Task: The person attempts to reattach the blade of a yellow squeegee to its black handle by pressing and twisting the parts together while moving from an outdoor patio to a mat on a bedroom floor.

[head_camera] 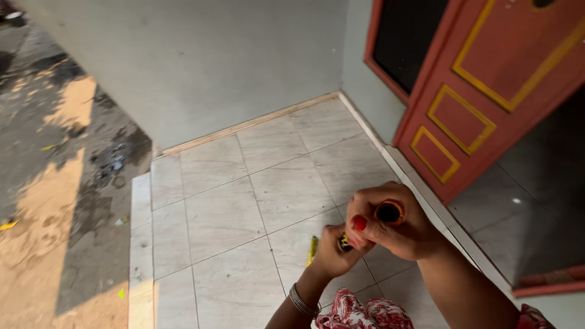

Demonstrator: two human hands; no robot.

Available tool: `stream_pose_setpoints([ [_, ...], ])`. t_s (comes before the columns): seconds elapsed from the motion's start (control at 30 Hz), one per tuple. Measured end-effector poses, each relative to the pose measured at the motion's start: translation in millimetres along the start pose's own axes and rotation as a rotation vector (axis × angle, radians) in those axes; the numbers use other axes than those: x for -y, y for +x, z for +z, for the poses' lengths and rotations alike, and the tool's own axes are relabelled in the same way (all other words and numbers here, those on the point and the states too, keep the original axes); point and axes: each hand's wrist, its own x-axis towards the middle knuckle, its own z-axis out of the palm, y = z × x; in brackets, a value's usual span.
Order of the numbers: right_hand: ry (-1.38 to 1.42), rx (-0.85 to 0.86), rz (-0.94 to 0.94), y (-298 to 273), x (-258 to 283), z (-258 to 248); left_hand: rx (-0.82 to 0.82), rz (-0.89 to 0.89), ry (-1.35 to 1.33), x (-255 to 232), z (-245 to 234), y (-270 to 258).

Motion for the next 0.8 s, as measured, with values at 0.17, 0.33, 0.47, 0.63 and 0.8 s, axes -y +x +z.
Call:
stream_pose_setpoints([
  [0.17,-0.258,-0.176,0.022,-38.6,-16.4,8.1,0.113,0.294,-0.184,64.7,76.1,20.6],
  [0.33,-0.461,-0.305,0.193,-58.1,-48.0,16.6,0.388,0.289,-0.371,76.9,103.0,18.3],
  [0.47,-0.567,-0.36,0.225,-78.2,-97.7,18.3,0.486,0.056,-0.306,127.0,115.0,17.9],
  [0.63,-0.651,-0.41,0.04,-102.4,-162.5,32.2,0.279,0.074,-0.122,234.8,110.0,6.9],
  [0.8,-0.603,-0.615,-0.329,-108.2,-190.4,52.4,-0.016,0.075,0.503,224.4,39.9,-4.7],
])
